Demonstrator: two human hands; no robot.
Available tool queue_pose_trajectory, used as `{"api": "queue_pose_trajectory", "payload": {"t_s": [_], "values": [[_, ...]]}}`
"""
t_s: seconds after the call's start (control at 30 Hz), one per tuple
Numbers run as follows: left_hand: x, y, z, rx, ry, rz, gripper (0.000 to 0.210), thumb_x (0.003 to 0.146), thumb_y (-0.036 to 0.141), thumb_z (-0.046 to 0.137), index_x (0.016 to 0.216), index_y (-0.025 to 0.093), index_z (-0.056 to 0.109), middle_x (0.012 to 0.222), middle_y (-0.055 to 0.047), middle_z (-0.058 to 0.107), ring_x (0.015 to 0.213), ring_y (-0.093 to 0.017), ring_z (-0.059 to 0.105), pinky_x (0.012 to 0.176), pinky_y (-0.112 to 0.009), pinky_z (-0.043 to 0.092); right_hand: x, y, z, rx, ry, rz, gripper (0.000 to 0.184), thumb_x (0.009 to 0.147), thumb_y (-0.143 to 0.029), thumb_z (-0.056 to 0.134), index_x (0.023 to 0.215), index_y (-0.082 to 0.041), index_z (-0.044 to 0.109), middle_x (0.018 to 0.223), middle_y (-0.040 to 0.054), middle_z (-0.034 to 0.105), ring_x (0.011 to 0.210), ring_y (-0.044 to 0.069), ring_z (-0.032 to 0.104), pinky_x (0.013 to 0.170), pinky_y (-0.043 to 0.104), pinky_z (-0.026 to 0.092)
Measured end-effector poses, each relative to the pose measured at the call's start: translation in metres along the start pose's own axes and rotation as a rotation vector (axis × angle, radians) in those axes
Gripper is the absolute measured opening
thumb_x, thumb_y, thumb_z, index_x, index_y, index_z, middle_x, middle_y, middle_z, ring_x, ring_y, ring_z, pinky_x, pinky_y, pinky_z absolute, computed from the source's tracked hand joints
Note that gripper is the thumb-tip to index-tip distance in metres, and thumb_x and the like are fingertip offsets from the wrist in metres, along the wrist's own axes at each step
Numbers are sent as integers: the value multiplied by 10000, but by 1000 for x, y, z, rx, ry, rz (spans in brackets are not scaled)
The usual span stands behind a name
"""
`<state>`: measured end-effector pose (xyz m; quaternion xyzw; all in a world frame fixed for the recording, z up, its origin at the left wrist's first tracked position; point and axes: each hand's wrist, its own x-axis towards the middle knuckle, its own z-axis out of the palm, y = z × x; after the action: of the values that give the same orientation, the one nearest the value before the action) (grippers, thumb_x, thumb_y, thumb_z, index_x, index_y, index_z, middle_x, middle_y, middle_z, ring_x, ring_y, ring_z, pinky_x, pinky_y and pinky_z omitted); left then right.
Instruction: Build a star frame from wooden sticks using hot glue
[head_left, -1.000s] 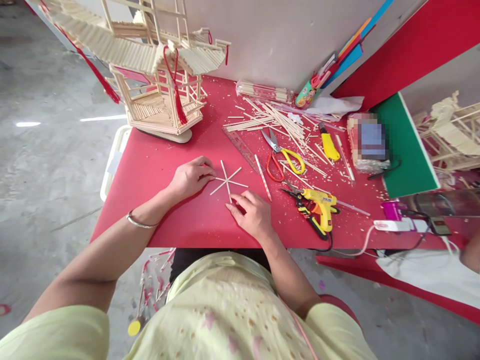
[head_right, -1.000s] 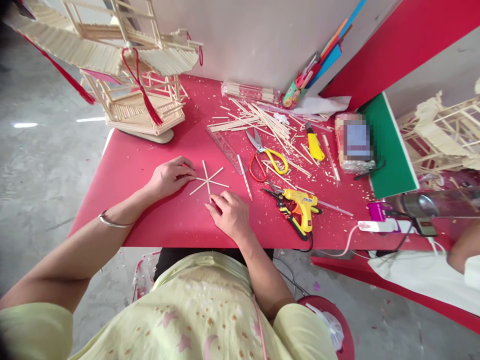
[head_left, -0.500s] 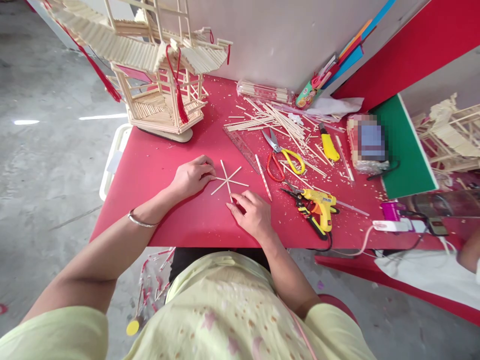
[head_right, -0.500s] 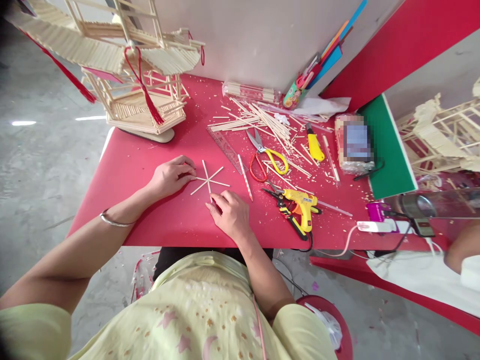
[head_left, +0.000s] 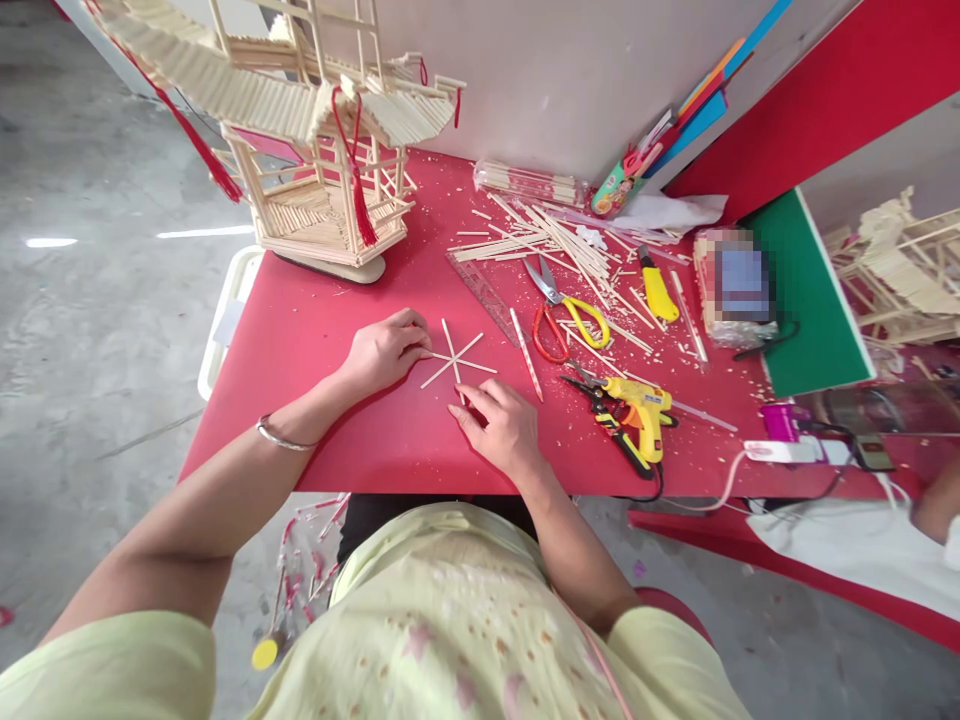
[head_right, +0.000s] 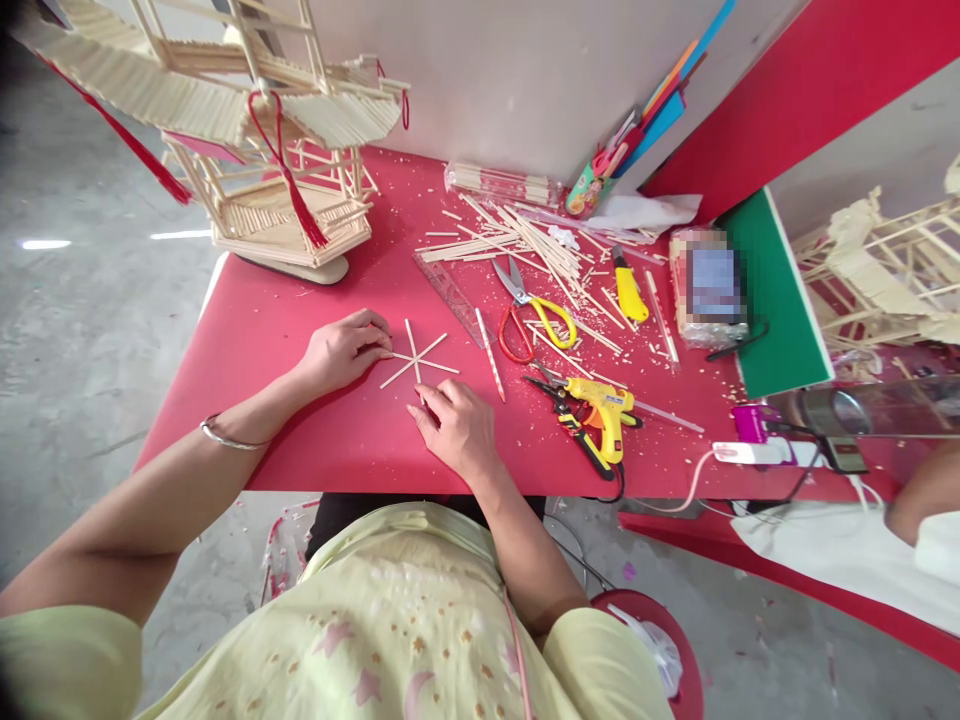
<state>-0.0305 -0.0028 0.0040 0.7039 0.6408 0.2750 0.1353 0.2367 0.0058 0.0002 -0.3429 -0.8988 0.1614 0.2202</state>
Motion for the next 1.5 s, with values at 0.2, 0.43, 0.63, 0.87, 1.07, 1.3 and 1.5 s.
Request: {"api": "queue_pose_trajectory", "payload": {"t_s": [0.2, 0.43, 0.63, 0.87, 1.07, 1.3, 1.5], "values": [[0, 0, -1, -10, -7, -7, 221, 973, 349, 593, 887, 228, 757, 1149, -35, 725, 921, -182, 699, 769, -286, 497, 0, 0, 0, 13, -2, -4, 287, 1046, -414, 654, 1271, -262, 748, 977, 48, 724, 944, 200, 682, 836, 300, 513], [0, 1, -1, -9, -12, -10, 226, 963, 353, 596, 884, 228, 768, 1153, -45, 728, 912, -188, 694, 768, -292, 506, 0, 0, -1, 15, -11, 4, 296, 1045, -421, 656, 1281, -265, 744, 976, 50, 730, 943, 201, 684, 837, 304, 519], [0, 2, -3, -23, -19, -16, 226, 956, 354, 599, 869, 223, 762, 1152, -47, 730, 933, -190, 699, 789, -292, 515, 0, 0, 0, 19, 5, -4, 302, 1051, -418, 647, 1282, -247, 742, 989, 48, 736, 947, 204, 685, 837, 315, 518], [0, 0, -3, -52, -11, -22, 218, 950, 341, 605, 842, 214, 744, 1141, -47, 729, 913, -187, 694, 791, -299, 506, 1, 0, -1, 18, -1, 7, 331, 1054, -449, 638, 1292, -241, 737, 999, 65, 745, 945, 210, 689, 842, 321, 529], [1, 0, -2, -54, 0, -29, 209, 953, 338, 609, 853, 220, 750, 1133, -47, 733, 946, -194, 698, 818, -300, 510, 0, 1, 0, 19, 2, 3, 323, 1048, -436, 651, 1295, -245, 734, 983, 62, 739, 944, 214, 689, 847, 322, 523], [3, -4, -1, -48, 7, -21, 204, 952, 329, 608, 866, 225, 762, 1124, -47, 732, 949, -195, 699, 817, -300, 514, 0, 0, 1, 14, 2, 23, 300, 1041, -426, 664, 1281, -261, 737, 960, 51, 736, 936, 213, 688, 842, 317, 518], [2, -4, -2, -49, 15, -11, 218, 962, 351, 616, 876, 223, 770, 1120, -40, 730, 945, -186, 698, 817, -291, 508, 1, -1, 0, 6, 5, 15, 315, 1045, -435, 657, 1280, -245, 744, 966, 56, 736, 936, 214, 687, 835, 318, 521]]}}
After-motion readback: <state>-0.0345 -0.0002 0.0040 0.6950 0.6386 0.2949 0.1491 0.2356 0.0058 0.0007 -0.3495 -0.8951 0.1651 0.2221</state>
